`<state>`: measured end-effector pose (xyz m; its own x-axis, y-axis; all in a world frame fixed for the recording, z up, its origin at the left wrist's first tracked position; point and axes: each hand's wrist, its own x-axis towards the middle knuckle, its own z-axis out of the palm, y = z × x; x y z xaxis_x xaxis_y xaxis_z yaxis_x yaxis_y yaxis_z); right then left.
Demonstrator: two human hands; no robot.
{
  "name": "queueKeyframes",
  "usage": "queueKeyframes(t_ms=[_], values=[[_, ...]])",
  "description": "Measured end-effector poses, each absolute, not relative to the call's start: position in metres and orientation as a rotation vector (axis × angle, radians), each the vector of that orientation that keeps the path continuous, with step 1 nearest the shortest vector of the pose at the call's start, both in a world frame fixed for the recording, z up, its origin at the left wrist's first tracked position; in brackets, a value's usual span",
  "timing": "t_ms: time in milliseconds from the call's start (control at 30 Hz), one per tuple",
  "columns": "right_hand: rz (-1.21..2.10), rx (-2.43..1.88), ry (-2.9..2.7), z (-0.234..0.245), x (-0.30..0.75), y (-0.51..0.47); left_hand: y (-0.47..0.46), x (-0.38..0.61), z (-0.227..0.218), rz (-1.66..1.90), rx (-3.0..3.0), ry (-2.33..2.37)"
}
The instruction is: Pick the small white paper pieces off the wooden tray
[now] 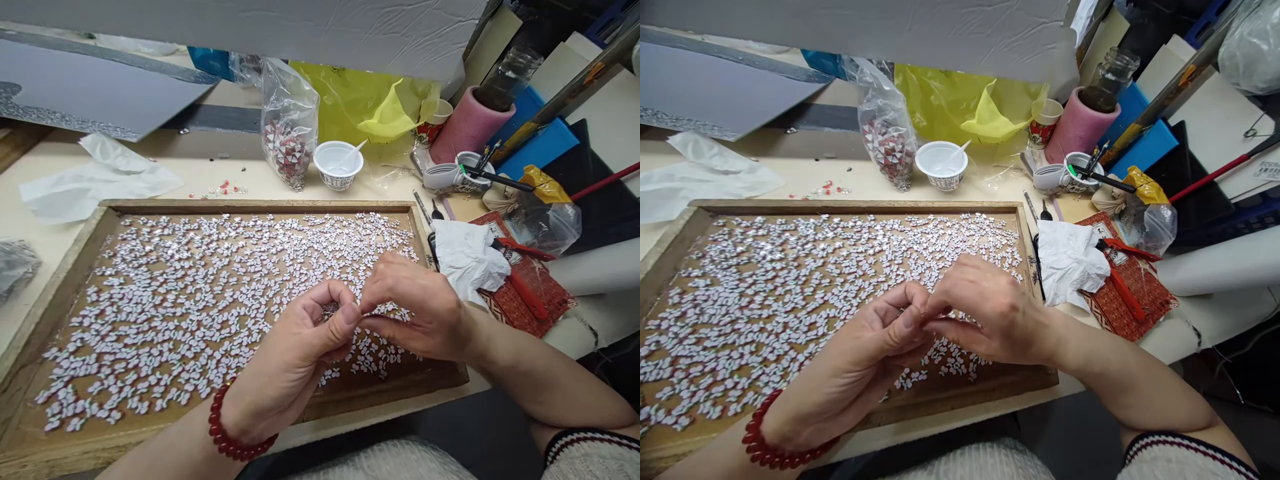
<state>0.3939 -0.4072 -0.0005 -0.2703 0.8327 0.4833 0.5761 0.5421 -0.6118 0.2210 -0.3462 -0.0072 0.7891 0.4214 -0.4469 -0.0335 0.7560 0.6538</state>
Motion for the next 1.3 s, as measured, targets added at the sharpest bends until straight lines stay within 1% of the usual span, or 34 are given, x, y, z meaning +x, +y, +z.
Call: queueKeyframes(t_ms=[300, 400, 467, 600, 700, 767, 900, 1300], values=[[0.425, -1.122, -1.879, 0.003, 0.391, -0.407, -0.347, 0.221, -0.010, 0.193, 0.663, 0.586], [0.382, -1.148, -1.830, 0.007, 0.396, -0.406, -0.347, 0.221, -0.010, 0.213, 0.617, 0.552], [0.271, -1.275, -1.782, 0.010, 0.409, -0.404, -0.345, 0.221, -0.007, 0.236, 0.538, 0.557], [-0.036, -1.780, -1.779, 0.009, 0.448, -0.396, -0.337, 0.220, 0.003, 0.361, 0.270, 0.636], [-0.047, -2.016, -1.872, -0.002, 0.467, -0.391, -0.331, 0.220, 0.011, 0.498, 0.086, 0.712], [-0.016, -2.089, -1.946, -0.010, 0.472, -0.388, -0.329, 0.221, 0.014, 0.465, 0.029, 0.723], [-0.019, -2.127, -2.020, -0.020, 0.474, -0.386, -0.331, 0.219, 0.011, 0.326, 0.062, 0.656], [-0.051, -2.160, -2.049, -0.021, 0.475, -0.386, -0.336, 0.222, 0.000, 0.287, 0.195, 0.669]])
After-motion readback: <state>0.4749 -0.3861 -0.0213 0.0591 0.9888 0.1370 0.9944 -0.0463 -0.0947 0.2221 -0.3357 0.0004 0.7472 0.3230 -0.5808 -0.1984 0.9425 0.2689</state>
